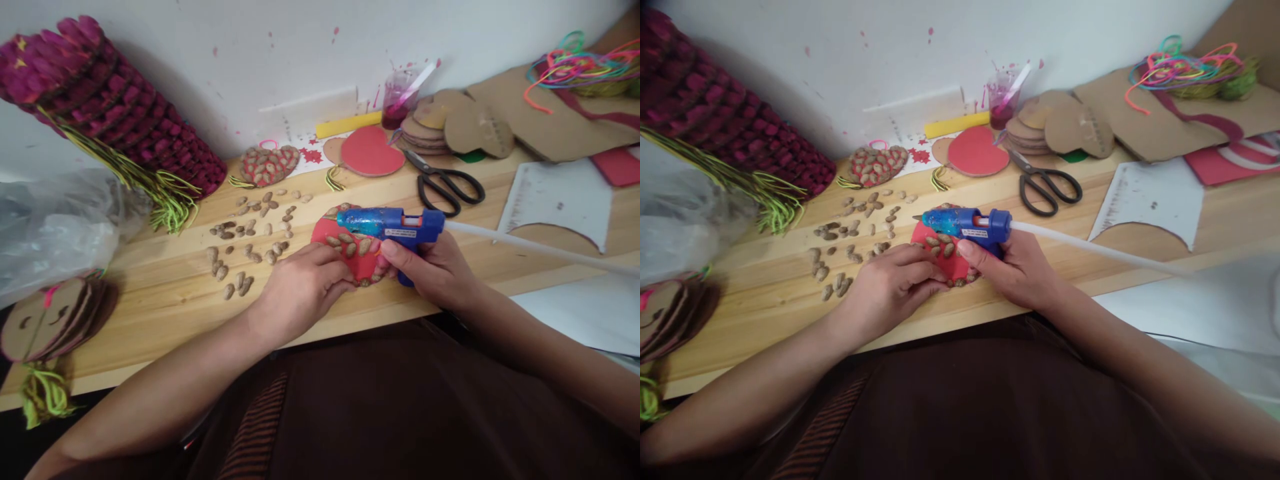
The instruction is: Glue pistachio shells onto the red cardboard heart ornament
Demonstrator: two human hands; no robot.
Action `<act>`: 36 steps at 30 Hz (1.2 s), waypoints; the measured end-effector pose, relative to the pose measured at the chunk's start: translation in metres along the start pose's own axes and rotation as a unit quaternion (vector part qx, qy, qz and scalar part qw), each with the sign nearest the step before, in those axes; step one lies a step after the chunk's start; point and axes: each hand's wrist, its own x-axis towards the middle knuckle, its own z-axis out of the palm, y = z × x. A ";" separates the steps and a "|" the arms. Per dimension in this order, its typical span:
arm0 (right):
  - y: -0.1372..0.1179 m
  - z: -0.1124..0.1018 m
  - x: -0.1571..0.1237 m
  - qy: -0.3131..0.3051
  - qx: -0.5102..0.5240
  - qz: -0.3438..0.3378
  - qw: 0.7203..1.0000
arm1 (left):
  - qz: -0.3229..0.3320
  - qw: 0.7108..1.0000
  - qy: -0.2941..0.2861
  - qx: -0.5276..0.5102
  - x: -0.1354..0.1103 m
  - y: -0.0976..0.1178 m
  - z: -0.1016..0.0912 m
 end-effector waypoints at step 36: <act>-0.001 0.005 0.001 0.013 0.074 0.068 0.995 | -0.076 0.993 -0.047 -0.078 -0.002 0.004 -0.013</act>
